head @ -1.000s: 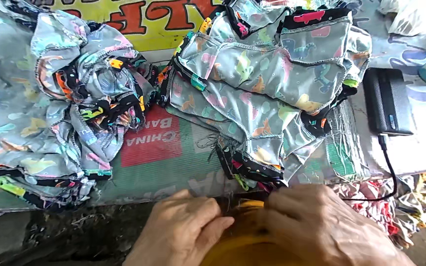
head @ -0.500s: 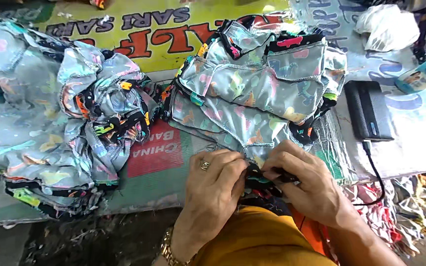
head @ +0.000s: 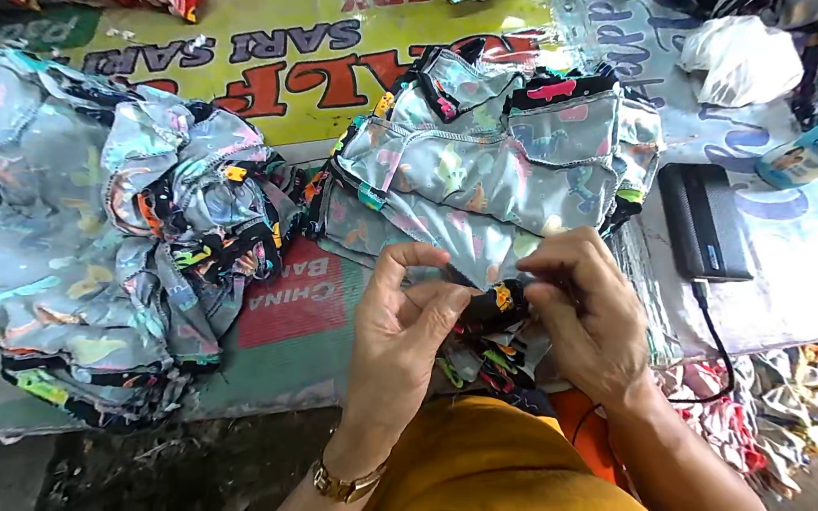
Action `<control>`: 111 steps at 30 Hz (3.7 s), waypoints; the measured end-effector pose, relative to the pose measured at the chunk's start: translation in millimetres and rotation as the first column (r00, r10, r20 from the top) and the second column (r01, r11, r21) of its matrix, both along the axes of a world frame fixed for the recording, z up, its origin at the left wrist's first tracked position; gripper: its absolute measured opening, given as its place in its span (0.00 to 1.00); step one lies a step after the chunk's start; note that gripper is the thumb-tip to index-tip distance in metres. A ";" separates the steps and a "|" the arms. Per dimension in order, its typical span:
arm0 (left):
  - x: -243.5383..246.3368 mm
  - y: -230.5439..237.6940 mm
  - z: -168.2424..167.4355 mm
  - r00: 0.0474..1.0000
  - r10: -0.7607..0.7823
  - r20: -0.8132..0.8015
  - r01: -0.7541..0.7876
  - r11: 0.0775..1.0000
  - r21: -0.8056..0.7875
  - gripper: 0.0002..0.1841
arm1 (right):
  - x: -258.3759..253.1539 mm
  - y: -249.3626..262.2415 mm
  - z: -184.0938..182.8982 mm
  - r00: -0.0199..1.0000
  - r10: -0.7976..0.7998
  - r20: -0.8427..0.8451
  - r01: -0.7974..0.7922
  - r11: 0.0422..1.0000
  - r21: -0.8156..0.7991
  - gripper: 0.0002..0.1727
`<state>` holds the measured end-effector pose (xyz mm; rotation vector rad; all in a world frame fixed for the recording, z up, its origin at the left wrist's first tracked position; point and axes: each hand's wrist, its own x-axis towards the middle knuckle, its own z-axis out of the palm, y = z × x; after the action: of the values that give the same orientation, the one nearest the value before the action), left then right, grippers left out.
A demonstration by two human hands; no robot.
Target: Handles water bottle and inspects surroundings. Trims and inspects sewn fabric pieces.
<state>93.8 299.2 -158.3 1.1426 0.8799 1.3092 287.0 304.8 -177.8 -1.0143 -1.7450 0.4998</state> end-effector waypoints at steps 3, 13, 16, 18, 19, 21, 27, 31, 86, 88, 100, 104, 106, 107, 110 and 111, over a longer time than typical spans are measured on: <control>6.1 -2.5 0.2 0.995 0.031 -0.092 -0.024 0.996 0.082 0.17 | -5.4 -4.3 1.8 0.999 0.040 -0.001 -0.040 0.999 0.027 0.20; 13.0 -4.9 -2.1 0.975 0.086 -0.206 -0.042 0.977 0.209 0.13 | -11.9 -1.1 -7.4 1.000 -0.028 0.009 0.026 0.988 0.152 0.06; 14.4 -5.6 -2.9 0.962 0.128 -0.240 -0.069 0.968 0.243 0.11 | -7.1 -2.6 -5.1 0.997 0.072 -0.015 -0.072 0.997 0.005 0.07; 15.1 -4.2 -3.0 0.958 0.152 -0.241 -0.092 0.965 0.244 0.11 | -3.6 -3.7 -4.2 0.974 0.162 -0.157 -0.181 0.977 -0.113 0.12; 15.3 -3.7 -2.9 0.961 0.158 -0.225 -0.103 0.966 0.236 0.12 | -4.0 -4.7 -4.6 0.966 0.150 -0.210 -0.176 0.978 -0.113 0.14; 16.3 -3.7 -2.9 0.966 0.165 -0.199 -0.117 0.966 0.230 0.12 | -5.3 -7.0 -3.7 0.988 0.047 -0.150 -0.049 0.999 -0.013 0.12; 19.7 -4.7 -6.4 0.960 0.135 -0.244 -0.065 0.959 0.274 0.13 | -10.7 -7.8 -8.4 0.975 -0.171 0.144 0.129 0.956 0.263 0.06; 20.3 -8.6 -13.1 0.936 0.144 -0.321 -0.040 0.950 0.311 0.18 | -7.3 -5.5 -9.0 0.997 -0.068 0.035 0.062 0.987 0.146 0.03; -12.0 -31.5 -29.0 0.674 0.438 -0.595 0.074 0.761 0.644 0.20 | 9.0 12.9 -2.7 0.793 0.153 -0.589 -0.462 0.781 -0.420 0.04; -9.5 -34.0 -38.3 0.544 0.473 -0.693 0.223 0.715 0.662 0.18 | 8.4 12.3 -2.9 0.800 0.154 -0.580 -0.455 0.786 -0.420 0.04; -29.0 -58.8 -44.4 0.633 0.489 -0.600 0.277 0.580 0.766 0.10 | 3.2 8.8 -2.8 0.879 0.202 -0.432 -0.387 0.831 -0.399 0.05; -34.7 -70.0 -41.2 0.646 0.473 -0.599 0.241 0.618 0.748 0.09 | 3.0 8.1 -2.5 0.922 0.197 -0.332 -0.322 0.868 -0.378 0.05; -39.3 -74.6 -41.4 0.662 0.466 -0.587 0.205 0.641 0.740 0.06 | 2.4 7.2 -2.3 0.926 0.193 -0.323 -0.316 0.867 -0.386 0.05; -43.7 -76.7 -41.0 0.664 0.471 -0.580 0.182 0.651 0.737 0.06 | 1.9 7.0 -2.1 0.927 0.192 -0.322 -0.315 0.866 -0.389 0.05; -70.4 -81.1 -38.0 0.603 0.530 -0.596 0.115 0.682 0.723 0.11 | 1.9 6.4 -0.9 0.930 0.180 -0.321 -0.306 0.862 -0.403 0.05; -83.0 -81.2 -35.9 0.537 0.562 -0.629 0.114 0.691 0.714 0.15 | 2.0 5.8 -0.6 0.932 0.178 -0.315 -0.302 0.863 -0.405 0.04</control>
<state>10.8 218.0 -194.2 2.4698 1.3048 1.3520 289.0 310.6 -178.5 -0.9840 -1.5483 1.1934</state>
